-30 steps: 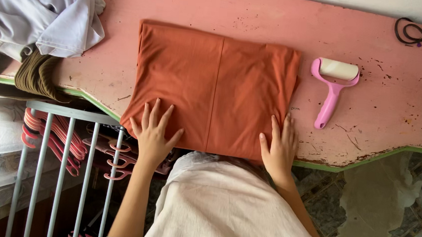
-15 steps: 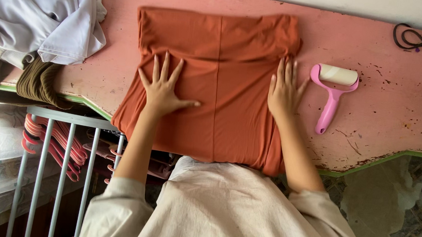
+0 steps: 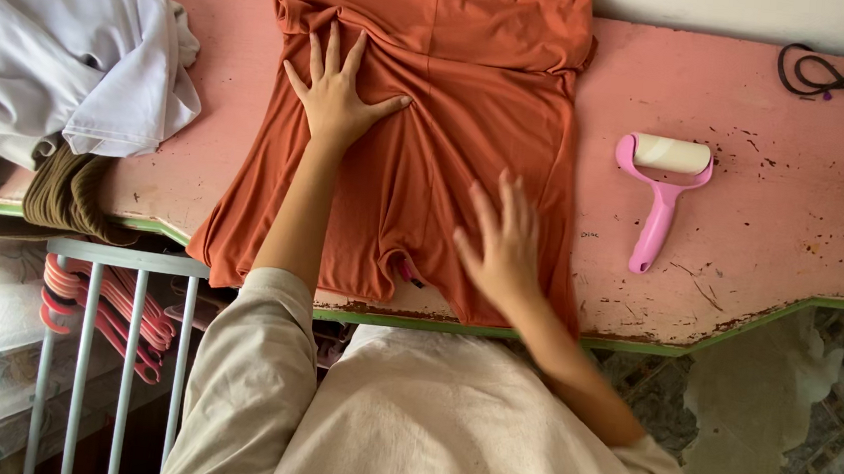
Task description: The person uses a pink lint roller to remove lint from an orange garment and then a white garment laid on a pink table. After rolling the orange garment, the person picks up a hanger, places the garment on it, and hangs it on a nearby drying rack. The person then lays out the white garment and continues rolling it.
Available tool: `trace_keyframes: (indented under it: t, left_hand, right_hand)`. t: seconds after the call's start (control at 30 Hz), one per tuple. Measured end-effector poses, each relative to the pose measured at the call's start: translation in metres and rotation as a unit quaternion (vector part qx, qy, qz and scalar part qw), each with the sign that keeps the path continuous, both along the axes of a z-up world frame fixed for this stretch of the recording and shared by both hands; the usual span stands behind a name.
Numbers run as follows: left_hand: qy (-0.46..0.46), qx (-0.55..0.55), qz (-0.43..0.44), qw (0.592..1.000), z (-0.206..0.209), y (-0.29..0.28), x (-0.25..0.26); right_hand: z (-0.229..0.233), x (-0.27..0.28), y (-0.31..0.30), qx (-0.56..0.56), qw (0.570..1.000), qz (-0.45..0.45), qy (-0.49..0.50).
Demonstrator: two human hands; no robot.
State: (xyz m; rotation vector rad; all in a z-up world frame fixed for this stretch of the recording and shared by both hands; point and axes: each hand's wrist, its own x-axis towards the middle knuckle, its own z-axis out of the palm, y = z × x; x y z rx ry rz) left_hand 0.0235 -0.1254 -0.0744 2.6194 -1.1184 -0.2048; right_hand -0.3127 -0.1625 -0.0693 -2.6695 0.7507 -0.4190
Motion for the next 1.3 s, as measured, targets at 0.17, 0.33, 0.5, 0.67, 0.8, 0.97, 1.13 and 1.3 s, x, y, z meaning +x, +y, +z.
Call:
trace_keyframes:
  t: [0.17,0.33,0.5,0.67,0.8,0.97,1.13,1.3]
  left_hand:
    - [-0.028,-0.064,-0.014,0.997,-0.016,-0.006,0.009]
    - [-0.089,-0.214,-0.105,0.967,-0.025,-0.001,0.000]
    - [-0.099,-0.264,-0.239,0.929,-0.005,0.028,-0.038]
    - [-0.041,-0.144,-0.196,0.969,0.022,0.092,-0.131]
    - [-0.018,-0.014,-0.098,0.995,0.040,0.146,-0.197]
    - [-0.018,0.049,0.038,0.998,0.019,0.173,-0.184]
    - [-0.024,0.035,0.042,0.998,-0.004,0.150,-0.132]
    - [-0.028,0.025,0.061,0.997,-0.008,0.114,-0.077]
  right_hand:
    - [0.007,-0.039,0.014,-0.015,0.994,-0.011,0.103]
    - [-0.007,-0.036,-0.048,-0.029,0.989,-0.036,0.139]
    - [-0.011,-0.011,-0.105,-0.058,0.992,-0.024,0.108]
    - [-0.020,0.011,-0.139,-0.071,0.994,-0.029,0.078]
    - [-0.033,0.023,-0.162,-0.073,0.996,-0.021,0.044]
    - [-0.028,0.021,-0.166,-0.016,0.999,0.021,-0.030]
    - [-0.016,-0.025,-0.138,0.078,0.980,0.049,-0.179]
    - [-0.019,-0.127,-0.093,-0.030,0.992,-0.024,-0.124]
